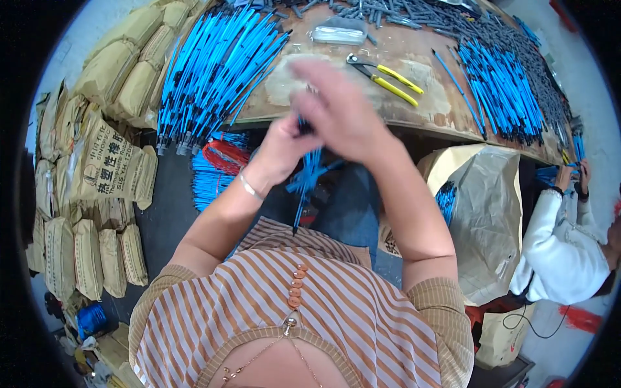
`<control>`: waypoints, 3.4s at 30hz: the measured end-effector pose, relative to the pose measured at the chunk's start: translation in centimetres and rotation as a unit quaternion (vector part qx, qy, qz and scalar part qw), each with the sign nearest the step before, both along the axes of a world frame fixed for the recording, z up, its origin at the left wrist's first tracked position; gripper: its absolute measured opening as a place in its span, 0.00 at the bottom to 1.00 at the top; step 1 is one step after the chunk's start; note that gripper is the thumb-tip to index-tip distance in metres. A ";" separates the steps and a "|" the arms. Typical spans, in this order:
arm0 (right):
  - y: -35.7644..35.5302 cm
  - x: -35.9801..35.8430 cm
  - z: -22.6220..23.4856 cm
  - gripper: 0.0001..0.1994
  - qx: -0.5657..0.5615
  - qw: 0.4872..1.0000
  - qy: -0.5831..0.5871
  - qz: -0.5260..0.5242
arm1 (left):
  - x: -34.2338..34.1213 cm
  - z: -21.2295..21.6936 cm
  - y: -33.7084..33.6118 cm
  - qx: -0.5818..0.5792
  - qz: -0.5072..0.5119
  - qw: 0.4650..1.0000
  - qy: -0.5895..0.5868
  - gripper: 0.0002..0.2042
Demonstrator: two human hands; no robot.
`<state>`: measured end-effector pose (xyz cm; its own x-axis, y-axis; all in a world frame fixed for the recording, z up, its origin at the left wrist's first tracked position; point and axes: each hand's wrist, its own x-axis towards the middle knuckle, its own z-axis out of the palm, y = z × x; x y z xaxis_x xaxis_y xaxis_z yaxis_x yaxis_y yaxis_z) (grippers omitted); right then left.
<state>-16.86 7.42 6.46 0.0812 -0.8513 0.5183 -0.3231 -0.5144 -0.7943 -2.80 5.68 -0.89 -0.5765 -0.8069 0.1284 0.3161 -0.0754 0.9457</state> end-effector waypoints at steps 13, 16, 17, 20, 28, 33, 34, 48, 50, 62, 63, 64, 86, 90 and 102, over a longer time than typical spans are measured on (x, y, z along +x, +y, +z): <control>-16.6 -7.7 -2.9 0.12 -0.064 0.950 0.268 -0.149 | 2.4 -0.6 -4.1 0.198 0.064 0.978 0.023 0.07; -21.5 -9.3 -2.2 0.12 0.019 0.895 0.411 -0.173 | 1.5 -1.7 -5.0 0.196 0.025 0.979 0.058 0.08; -22.4 -9.2 -1.6 0.12 0.081 0.860 0.481 -0.151 | 1.6 -1.8 -5.2 0.198 0.027 0.978 0.056 0.08; -24.3 -7.2 -2.2 0.10 0.151 0.805 0.552 -0.158 | 1.8 -1.7 -5.2 0.205 0.013 0.977 0.054 0.08; -26.6 -9.2 -5.6 0.11 0.132 0.787 0.551 -0.245 | 1.6 -1.9 -5.1 0.229 0.016 0.971 0.061 0.08; -15.6 -5.2 -1.1 0.10 0.143 0.986 -0.081 -0.029 | 1.6 -1.9 -4.7 0.215 0.035 0.974 0.056 0.09; -12.7 -4.8 -0.7 0.08 0.189 0.978 -0.091 0.008 | 1.6 -1.8 -4.6 0.210 0.029 0.975 0.061 0.09; -1.7 -2.1 -2.5 0.11 -0.058 0.958 0.208 -0.187 | 1.2 -1.6 -4.1 0.175 0.036 0.983 0.041 0.08; -1.8 -2.0 -2.5 0.11 -0.059 0.956 0.214 -0.194 | 1.2 -1.6 -4.1 0.173 0.035 0.983 0.041 0.08; -2.2 -1.9 -2.9 0.11 -0.070 0.951 0.225 -0.202 | 1.3 -1.6 -4.2 0.170 0.031 0.984 0.043 0.08; -2.2 -1.9 -3.0 0.11 -0.068 0.952 0.222 -0.200 | 1.3 -1.6 -4.2 0.171 0.032 0.984 0.042 0.08; -2.2 -1.9 -3.0 0.11 -0.065 0.953 0.219 -0.198 | 1.3 -1.5 -4.1 0.172 0.032 0.984 0.041 0.08; -3.4 -2.9 -1.3 0.13 -0.132 0.938 0.296 -0.125 | 1.3 -0.9 -4.2 0.146 0.018 0.989 0.024 0.11; -2.9 -2.1 -2.2 0.13 -0.106 0.953 0.239 -0.152 | 1.3 -1.0 -4.1 0.151 0.014 0.988 0.031 0.11; -3.6 -1.8 -2.5 0.11 -0.035 0.984 0.136 -0.110 | 1.5 -1.1 -4.2 0.161 0.005 0.986 0.050 0.10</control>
